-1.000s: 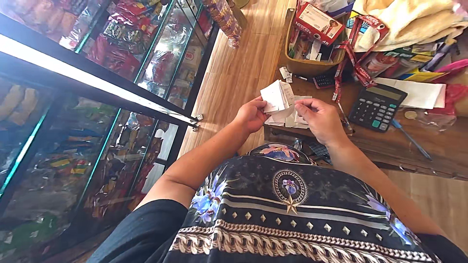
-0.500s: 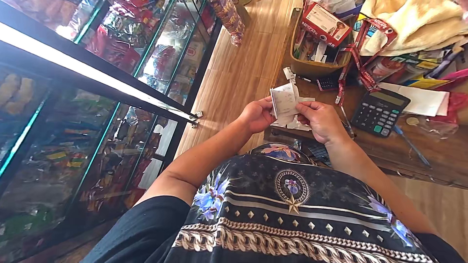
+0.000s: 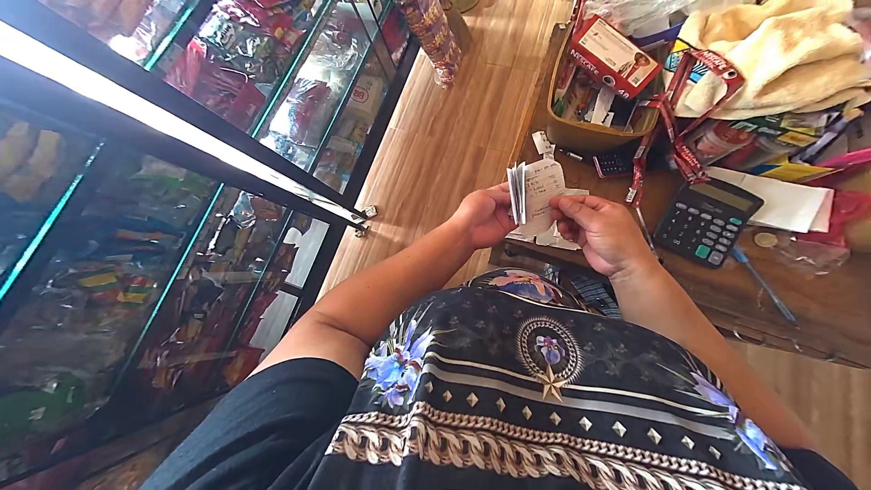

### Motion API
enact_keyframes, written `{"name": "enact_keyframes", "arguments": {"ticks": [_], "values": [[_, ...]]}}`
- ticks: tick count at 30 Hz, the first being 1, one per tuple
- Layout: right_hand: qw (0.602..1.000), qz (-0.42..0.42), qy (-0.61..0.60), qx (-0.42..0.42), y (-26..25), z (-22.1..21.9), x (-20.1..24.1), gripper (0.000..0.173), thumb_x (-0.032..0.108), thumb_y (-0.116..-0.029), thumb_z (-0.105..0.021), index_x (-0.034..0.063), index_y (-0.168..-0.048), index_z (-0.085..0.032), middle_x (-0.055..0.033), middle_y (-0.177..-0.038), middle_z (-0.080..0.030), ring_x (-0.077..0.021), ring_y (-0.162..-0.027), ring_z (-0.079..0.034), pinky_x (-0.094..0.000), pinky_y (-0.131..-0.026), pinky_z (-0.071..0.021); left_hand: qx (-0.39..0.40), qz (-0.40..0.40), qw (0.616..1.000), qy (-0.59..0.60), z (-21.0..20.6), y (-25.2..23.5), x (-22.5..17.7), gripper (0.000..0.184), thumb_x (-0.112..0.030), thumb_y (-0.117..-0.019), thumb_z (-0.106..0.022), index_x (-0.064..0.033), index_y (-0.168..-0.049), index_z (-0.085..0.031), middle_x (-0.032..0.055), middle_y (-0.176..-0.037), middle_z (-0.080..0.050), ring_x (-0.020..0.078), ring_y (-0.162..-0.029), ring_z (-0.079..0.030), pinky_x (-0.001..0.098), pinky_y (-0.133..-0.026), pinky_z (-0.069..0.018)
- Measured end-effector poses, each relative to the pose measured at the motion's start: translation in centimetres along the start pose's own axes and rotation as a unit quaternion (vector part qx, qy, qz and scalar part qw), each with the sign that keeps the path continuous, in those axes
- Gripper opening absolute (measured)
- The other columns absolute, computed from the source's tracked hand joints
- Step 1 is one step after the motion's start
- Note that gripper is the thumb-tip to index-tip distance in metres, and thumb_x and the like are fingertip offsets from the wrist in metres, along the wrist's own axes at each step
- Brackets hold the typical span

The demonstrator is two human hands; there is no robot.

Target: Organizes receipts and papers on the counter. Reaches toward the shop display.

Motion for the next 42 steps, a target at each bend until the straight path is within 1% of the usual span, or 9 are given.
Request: {"name": "enact_keyframes", "arguments": {"ticks": [7, 11, 16, 24, 30, 33, 35, 38, 42], "values": [[0.992, 0.084, 0.073, -0.062, -0.4, 2.1, 0.4, 0.012, 0.010, -0.1016, -0.063, 0.0057, -0.110, -0.071, 0.0009, -0.087, -0.067, -0.0046, -0.069, -0.060, -0.0202, -0.065, -0.0514, -0.018, -0.004, 1.000, 0.002, 0.3, 0.1, -0.2, 0.025, -0.005, -0.1055, -0.035, -0.0096, -0.120, -0.055, 0.0082, -0.096, -0.066, 0.0184, -0.084, -0.068, 0.0356, -0.077, -0.0585], [0.990, 0.087, 0.064, -0.092, -0.4, 3.4, 0.4, 0.012, 0.009, -0.1005, -0.064, 0.0063, -0.111, -0.069, 0.0005, -0.091, -0.066, -0.0050, -0.073, -0.061, -0.0210, -0.068, -0.0519, -0.014, -0.007, 1.000, -0.002, 0.4, 0.0, -0.2, 0.026, -0.006, -0.1063, -0.035, -0.0086, -0.122, -0.055, 0.0091, -0.097, -0.067, 0.0187, -0.083, -0.069, 0.0352, -0.077, -0.0587], [0.992, 0.083, 0.049, -0.086, -0.3, 3.5, 0.6, 0.012, 0.012, -0.1025, -0.062, 0.0072, -0.111, -0.069, 0.0005, -0.092, -0.068, -0.0059, -0.077, -0.064, -0.0226, -0.072, -0.0543, -0.007, -0.005, 1.000, -0.007, 0.2, -0.2, -0.1, 0.032, -0.006, -0.1072, -0.035, -0.0074, -0.133, -0.054, 0.0116, -0.107, -0.067, 0.0208, -0.091, -0.069, 0.0378, -0.082, -0.0583], [0.992, 0.083, 0.041, -0.090, -0.1, 4.0, 0.5, 0.014, 0.011, -0.1028, -0.061, 0.0065, -0.115, -0.067, -0.0007, -0.094, -0.067, -0.0072, -0.079, -0.065, -0.0240, -0.074, -0.0555, -0.032, -0.025, 0.999, -0.036, 0.7, -0.8, -0.1, 0.036, -0.002, -0.1060, -0.034, -0.0063, -0.139, -0.049, 0.0108, -0.113, -0.064, 0.0193, -0.094, -0.067, 0.0374, -0.085, -0.0564], [0.989, 0.120, 0.052, -0.070, 0.3, 2.8, 0.6, 0.013, 0.015, -0.1027, -0.063, 0.0056, -0.110, -0.067, -0.0003, -0.094, -0.067, -0.0059, -0.079, -0.065, -0.0238, -0.076, -0.0566, -0.059, -0.046, 0.996, -0.037, 1.0, -0.8, -0.2, 0.034, -0.002, -0.1072, -0.035, -0.0058, -0.138, -0.048, 0.0118, -0.113, -0.063, 0.0202, -0.095, -0.067, 0.0379, -0.085, -0.0570], [0.987, 0.126, 0.094, -0.020, 0.2, 1.5, 0.4, 0.028, 0.025, -0.1029, -0.063, 0.0050, -0.122, -0.066, -0.0030, -0.101, -0.068, -0.0071, -0.085, -0.066, -0.0256, -0.078, -0.0561, -0.089, -0.070, 0.992, -0.060, 0.9, -0.4, -0.4, 0.032, -0.002, -0.1069, -0.039, -0.0044, -0.137, -0.049, 0.0124, -0.116, -0.063, 0.0208, -0.096, -0.067, 0.0383, -0.085, -0.0574], [0.986, 0.119, 0.118, 0.007, 0.1, 0.5, 0.2, 0.038, 0.026, -0.1006, -0.067, 0.0038, -0.131, -0.062, -0.0063, -0.108, -0.068, -0.0097, -0.090, -0.065, -0.0281, -0.080, -0.0551, -0.094, -0.089, 0.988, -0.081, 0.5, 0.0, -0.3, 0.032, -0.001, -0.1064, -0.040, -0.0025, -0.137, -0.050, 0.0124, -0.117, -0.063, 0.0203, -0.097, -0.067, 0.0378, -0.086, -0.0572], [0.987, 0.092, 0.129, -0.010, -0.4, 0.0, -0.4, 0.034, 0.018, -0.0951, -0.075, 0.0036, -0.123, -0.062, -0.0077, -0.104, -0.069, -0.0122, -0.088, -0.066, -0.0308, -0.077, -0.0559, -0.085, -0.105, 0.985, -0.109, -0.1, 0.4, 0.1, 0.030, 0.000, -0.1053, -0.044, -0.0009, -0.134, -0.053, 0.0125, -0.116, -0.064, 0.0197, -0.095, -0.067, 0.0366, -0.084, -0.0577], [0.996, 0.040, 0.055, -0.050, -1.1, 0.8, -1.4, 0.016, 0.012, -0.0953, -0.073, 0.0045, -0.107, -0.064, -0.0054, -0.094, -0.069, -0.0116, -0.079, -0.067, -0.0293, -0.072, -0.0575, -0.067, -0.107, 0.984, -0.126, -0.7, 1.1, 0.3, 0.030, 0.001, -0.1037, -0.049, -0.0002, -0.133, -0.054, 0.0127, -0.114, -0.065, 0.0196, -0.094, -0.068, 0.0361, -0.084, -0.0583]]}}
Point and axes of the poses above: each hand's wrist, its own y-axis away from the middle knuckle, its own z-axis out of the back of the hand, x = y × z, the point moved 8 cm from there along -y, towards the middle knuckle
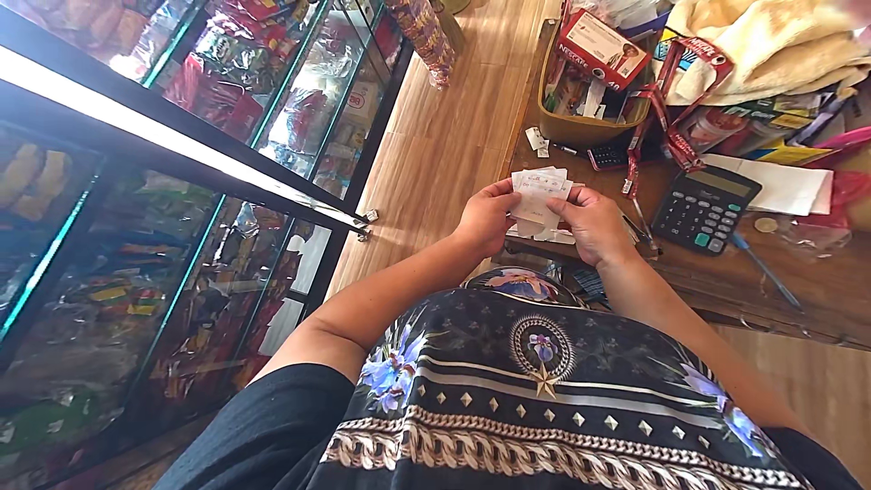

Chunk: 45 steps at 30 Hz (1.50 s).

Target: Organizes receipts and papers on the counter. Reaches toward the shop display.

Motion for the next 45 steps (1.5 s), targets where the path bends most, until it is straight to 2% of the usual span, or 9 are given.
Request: {"name": "enact_keyframes", "arguments": {"ticks": [8, 16, 19, 28, 32, 35, 38, 41, 45], "values": [[0.996, -0.001, -0.086, -0.013, -0.1, 2.1, 0.4, 0.014, 0.009, -0.1010, -0.063, 0.0048, -0.114, -0.064, -0.0035, -0.099, -0.071, -0.0112, -0.085, -0.070, -0.0304, -0.080, -0.0599, 0.005, -0.084, 0.994, -0.063, 0.6, -0.6, -1.1, 0.039, 0.006, -0.0998, -0.055, -0.0009, -0.138, -0.049, 0.0120, -0.109, -0.066, 0.0176, -0.089, -0.068, 0.0348, -0.080, -0.0588], [0.975, 0.073, -0.156, -0.138, -0.4, 11.3, 2.2, 0.014, 0.013, -0.1042, -0.058, 0.0125, -0.118, -0.059, 0.0028, -0.101, -0.070, -0.0097, -0.086, -0.070, -0.0291, -0.079, -0.0612, -0.068, -0.236, 0.967, -0.063, 4.3, -2.8, -7.7, 0.048, 0.010, -0.0974, -0.054, -0.0024, -0.143, -0.044, 0.0121, -0.105, -0.069, 0.0196, -0.087, -0.071, 0.0383, -0.079, -0.0606], [0.973, 0.061, -0.174, -0.143, 0.0, 11.4, 1.5, 0.012, 0.013, -0.1060, -0.054, 0.0131, -0.118, -0.057, 0.0022, -0.101, -0.069, -0.0104, -0.085, -0.070, -0.0291, -0.078, -0.0613, -0.070, -0.225, 0.970, -0.059, 4.6, -3.7, -7.0, 0.050, 0.010, -0.0971, -0.054, -0.0030, -0.144, -0.042, 0.0126, -0.105, -0.068, 0.0201, -0.086, -0.070, 0.0385, -0.080, -0.0605], [0.978, -0.053, -0.188, 0.070, -0.1, 2.7, -1.6, 0.017, 0.003, -0.1046, -0.048, 0.0077, -0.116, -0.060, -0.0043, -0.106, -0.070, -0.0153, -0.097, -0.070, -0.0349, -0.088, -0.0591, 0.058, -0.057, 0.987, -0.139, -2.0, -2.5, 0.1, 0.047, 0.007, -0.0983, -0.057, -0.0018, -0.143, -0.047, 0.0114, -0.104, -0.066, 0.0155, -0.084, -0.066, 0.0342, -0.079, -0.0573], [0.973, -0.037, -0.219, 0.059, -0.8, 2.8, -1.8, 0.017, 0.003, -0.1041, -0.050, 0.0076, -0.115, -0.062, -0.0047, -0.104, -0.072, -0.0152, -0.092, -0.072, -0.0351, -0.084, -0.0617, 0.094, -0.055, 0.980, -0.167, -2.8, -2.8, 0.3, 0.040, 0.004, -0.1000, -0.057, 0.0000, -0.139, -0.050, 0.0113, -0.106, -0.067, 0.0141, -0.088, -0.067, 0.0322, -0.082, -0.0578], [0.978, -0.022, -0.207, -0.027, -1.4, 5.3, -1.8, 0.015, 0.007, -0.1037, -0.055, 0.0069, -0.118, -0.060, -0.0038, -0.102, -0.071, -0.0152, -0.091, -0.072, -0.0355, -0.083, -0.0619, 0.052, -0.086, 0.900, -0.425, 0.7, -5.6, 0.4, 0.042, -0.014, -0.1029, -0.061, -0.0011, -0.142, -0.054, 0.0183, -0.126, -0.065, 0.0246, -0.111, -0.065, 0.0428, -0.098, -0.0516], [0.975, 0.003, -0.205, -0.088, -1.6, 7.9, -1.6, 0.017, 0.006, -0.1025, -0.057, 0.0065, -0.119, -0.058, -0.0038, -0.104, -0.070, -0.0146, -0.094, -0.071, -0.0354, -0.086, -0.0611, -0.011, -0.019, 0.797, -0.604, 4.8, -8.4, 2.8, 0.064, -0.035, -0.0961, -0.072, -0.0067, -0.149, -0.049, 0.0292, -0.147, -0.047, 0.0454, -0.132, -0.051, 0.0627, -0.106, -0.0449], [0.979, 0.019, -0.165, -0.119, -1.2, 8.7, -1.8, 0.014, 0.006, -0.1015, -0.059, 0.0063, -0.116, -0.059, -0.0024, -0.101, -0.071, -0.0129, -0.091, -0.072, -0.0343, -0.085, -0.0615, -0.029, -0.018, 0.757, -0.653, 5.1, -8.9, 4.2, 0.082, -0.042, -0.0900, -0.078, -0.0122, -0.156, -0.041, 0.0260, -0.155, -0.039, 0.0462, -0.138, -0.044, 0.0631, -0.106, -0.0443], [0.987, 0.015, -0.102, -0.120, -0.9, 7.8, -2.5, 0.013, 0.006, -0.1007, -0.061, 0.0044, -0.114, -0.062, -0.0032, -0.100, -0.070, -0.0120, -0.089, -0.071, -0.0343, -0.084, -0.0611, -0.016, -0.019, 0.746, -0.666, 4.1, -9.5, 4.5, 0.081, -0.040, -0.0900, -0.078, -0.0147, -0.157, -0.040, 0.0254, -0.153, -0.041, 0.0434, -0.132, -0.051, 0.0597, -0.103, -0.0484]]}}
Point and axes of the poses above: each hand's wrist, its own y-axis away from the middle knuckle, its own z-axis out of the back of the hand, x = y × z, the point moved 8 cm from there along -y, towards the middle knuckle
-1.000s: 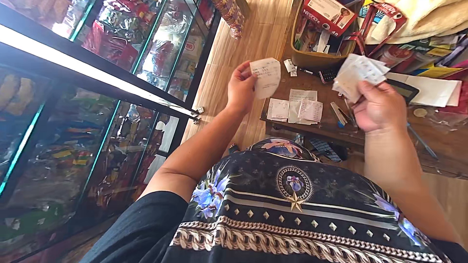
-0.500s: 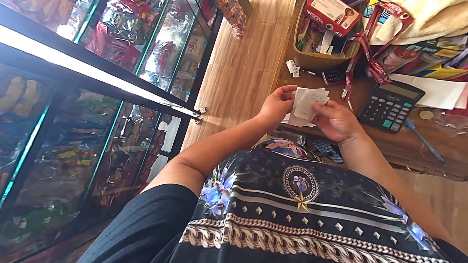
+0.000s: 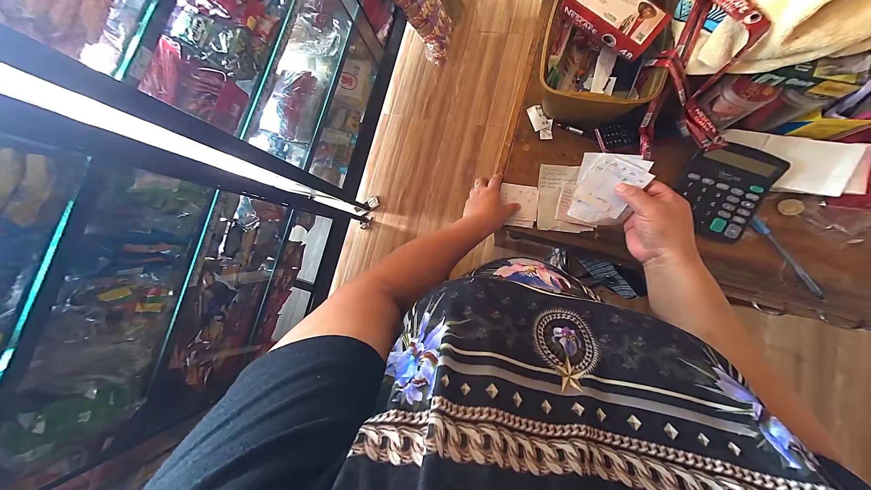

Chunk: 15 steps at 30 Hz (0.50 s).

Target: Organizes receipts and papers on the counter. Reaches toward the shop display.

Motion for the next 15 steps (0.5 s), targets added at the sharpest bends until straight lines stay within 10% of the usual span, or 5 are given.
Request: {"name": "enact_keyframes", "arguments": {"ticks": [9, 15], "values": [[0.989, 0.092, 0.026, -0.111, -1.3, 4.4, 1.9, 0.021, 0.011, -0.1001, -0.062, 0.0012, -0.119, -0.059, -0.0056, -0.106, -0.067, -0.0142, -0.094, -0.070, -0.0381, -0.089, -0.0603, 0.021, 0.048, 0.998, -0.045, 1.0, 0.1, -0.9, 0.068, -0.032, -0.0873, -0.081, -0.0028, -0.141, -0.051, 0.0296, -0.144, -0.047, 0.0457, -0.130, -0.052, 0.0594, -0.102, -0.0493], [0.971, 0.180, -0.008, -0.154, -0.9, 7.7, 5.6, 0.015, 0.007, -0.0993, -0.059, 0.0053, -0.114, -0.059, 0.0005, -0.103, -0.069, -0.0110, -0.096, -0.071, -0.0353, -0.091, -0.0606, 0.041, 0.027, 0.994, -0.094, 1.0, -0.5, -1.6, 0.077, -0.031, -0.0864, -0.081, -0.0154, -0.153, -0.046, 0.0294, -0.146, -0.045, 0.0478, -0.132, -0.049, 0.0621, -0.099, -0.0504]]}}
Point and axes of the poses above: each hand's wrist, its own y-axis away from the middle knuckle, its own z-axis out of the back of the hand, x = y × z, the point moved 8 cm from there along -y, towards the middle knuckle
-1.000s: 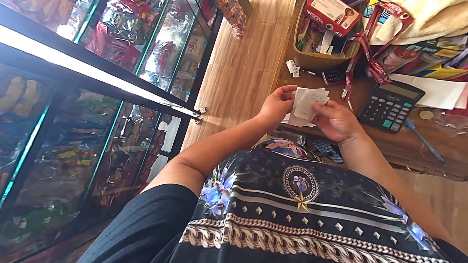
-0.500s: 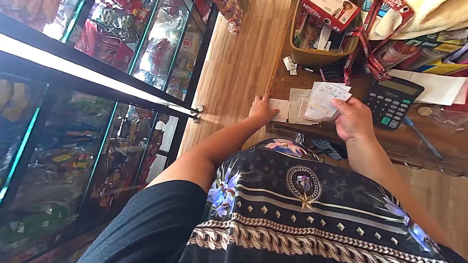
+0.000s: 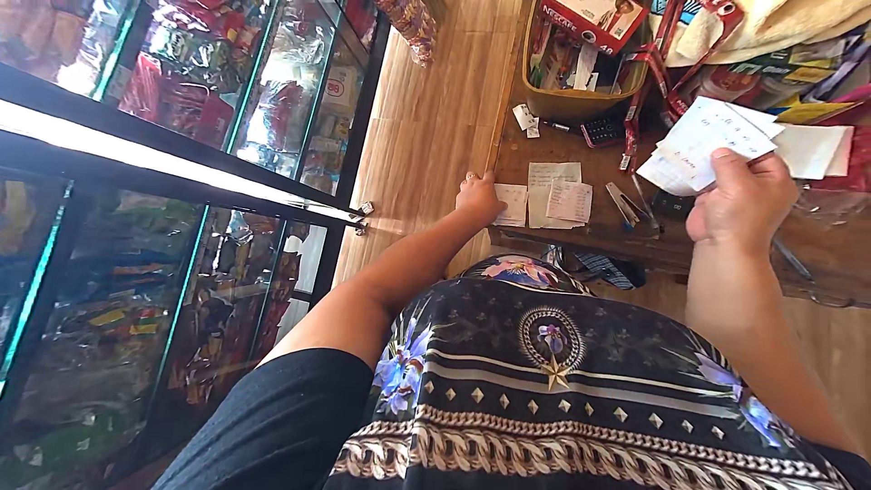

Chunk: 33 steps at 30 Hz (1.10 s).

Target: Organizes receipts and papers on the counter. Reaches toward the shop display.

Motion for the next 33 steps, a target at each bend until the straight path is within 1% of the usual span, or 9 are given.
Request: {"name": "enact_keyframes", "arguments": {"ticks": [6, 10, 13, 17, 20, 25, 28, 31, 33], "values": [[1.000, 0.011, -0.019, -0.018, 0.3, 0.2, -0.4, 0.009, 0.004, -0.0971, -0.062, 0.0080, -0.105, -0.060, 0.0022, -0.094, -0.070, -0.0096, -0.090, -0.072, -0.0335, -0.086, -0.0622, 0.005, -0.010, 0.999, -0.038, 0.2, 0.3, -0.6, 0.068, -0.031, -0.0897, -0.078, -0.0128, -0.149, -0.050, 0.0276, -0.147, -0.044, 0.0452, -0.127, -0.054, 0.0591, -0.097, -0.0524], [1.000, -0.013, -0.001, -0.017, 0.6, 1.1, -0.8, 0.011, 0.006, -0.0986, -0.061, 0.0076, -0.109, -0.059, 0.0021, -0.099, -0.068, -0.0095, -0.094, -0.071, -0.0335, -0.089, -0.0612, 0.010, -0.021, 0.998, -0.065, 0.0, 0.4, -1.0, 0.063, -0.029, -0.0925, -0.075, -0.0088, -0.147, -0.052, 0.0269, -0.148, -0.045, 0.0465, -0.130, -0.052, 0.0615, -0.098, -0.0509], [1.000, -0.011, 0.001, -0.021, 0.5, 1.6, -0.7, 0.014, 0.007, -0.0985, -0.061, 0.0068, -0.112, -0.058, 0.0015, -0.102, -0.068, -0.0102, -0.096, -0.071, -0.0344, -0.090, -0.0608, 0.010, -0.042, 0.996, -0.077, -0.2, 0.3, -1.3, 0.057, -0.026, -0.0930, -0.074, -0.0110, -0.145, -0.056, 0.0251, -0.146, -0.047, 0.0466, -0.129, -0.052, 0.0627, -0.096, -0.0512], [1.000, -0.007, -0.004, -0.027, 0.6, 1.8, -0.6, 0.013, 0.007, -0.0984, -0.062, 0.0081, -0.111, -0.058, 0.0024, -0.101, -0.068, -0.0099, -0.095, -0.071, -0.0338, -0.090, -0.0611, 0.020, -0.054, 0.994, -0.088, -0.3, 0.1, -1.6, 0.053, -0.023, -0.0931, -0.073, -0.0120, -0.143, -0.058, 0.0239, -0.144, -0.050, 0.0459, -0.131, -0.051, 0.0634, -0.097, -0.0500], [1.000, -0.009, -0.006, -0.027, 0.6, 1.9, -0.6, 0.013, 0.007, -0.0987, -0.062, 0.0079, -0.111, -0.058, 0.0024, -0.100, -0.069, -0.0099, -0.095, -0.071, -0.0338, -0.090, -0.0611, 0.026, -0.054, 0.995, -0.079, -0.4, 0.0, -1.8, 0.049, -0.019, -0.0920, -0.074, -0.0079, -0.137, -0.060, 0.0247, -0.143, -0.051, 0.0453, -0.132, -0.051, 0.0628, -0.099, -0.0495], [0.999, -0.012, -0.012, -0.035, 0.7, 2.3, -0.5, 0.013, 0.006, -0.0986, -0.061, 0.0079, -0.111, -0.059, 0.0023, -0.099, -0.069, -0.0103, -0.093, -0.072, -0.0332, -0.089, -0.0613, 0.048, -0.036, 0.997, -0.047, -0.7, -0.3, -1.5, 0.049, -0.015, -0.0919, -0.072, -0.0024, -0.137, -0.058, 0.0276, -0.143, -0.051, 0.0462, -0.134, -0.049, 0.0640, -0.102, -0.0475], [0.999, -0.015, -0.004, -0.038, 0.7, 2.5, -0.5, 0.012, 0.006, -0.0989, -0.061, 0.0082, -0.110, -0.059, 0.0026, -0.099, -0.068, -0.0097, -0.093, -0.071, -0.0327, -0.089, -0.0612, 0.054, -0.041, 0.997, -0.042, -0.9, -0.4, -1.4, 0.041, -0.015, -0.0931, -0.069, -0.0021, -0.131, -0.064, 0.0274, -0.140, -0.053, 0.0460, -0.132, -0.050, 0.0649, -0.100, -0.0474], [0.999, -0.015, -0.006, -0.040, 0.7, 2.6, -0.5, 0.011, 0.006, -0.0988, -0.061, 0.0083, -0.109, -0.059, 0.0024, -0.099, -0.069, -0.0099, -0.093, -0.071, -0.0330, -0.089, -0.0612, 0.045, -0.051, 0.997, -0.028, -1.0, -0.4, -1.2, 0.027, -0.015, -0.0940, -0.069, -0.0036, -0.119, -0.069, 0.0256, -0.133, -0.057, 0.0441, -0.128, -0.053, 0.0645, -0.098, -0.0481], [0.999, -0.014, -0.008, -0.037, 0.7, 2.6, -0.5, 0.011, 0.006, -0.0986, -0.061, 0.0089, -0.109, -0.059, 0.0030, -0.098, -0.069, -0.0096, -0.093, -0.071, -0.0329, -0.089, -0.0612, 0.028, -0.057, 0.998, -0.001, -0.9, -0.3, -0.9, 0.027, -0.014, -0.0927, -0.070, -0.0040, -0.117, -0.068, 0.0253, -0.131, -0.057, 0.0437, -0.126, -0.054, 0.0641, -0.097, -0.0480]]}}
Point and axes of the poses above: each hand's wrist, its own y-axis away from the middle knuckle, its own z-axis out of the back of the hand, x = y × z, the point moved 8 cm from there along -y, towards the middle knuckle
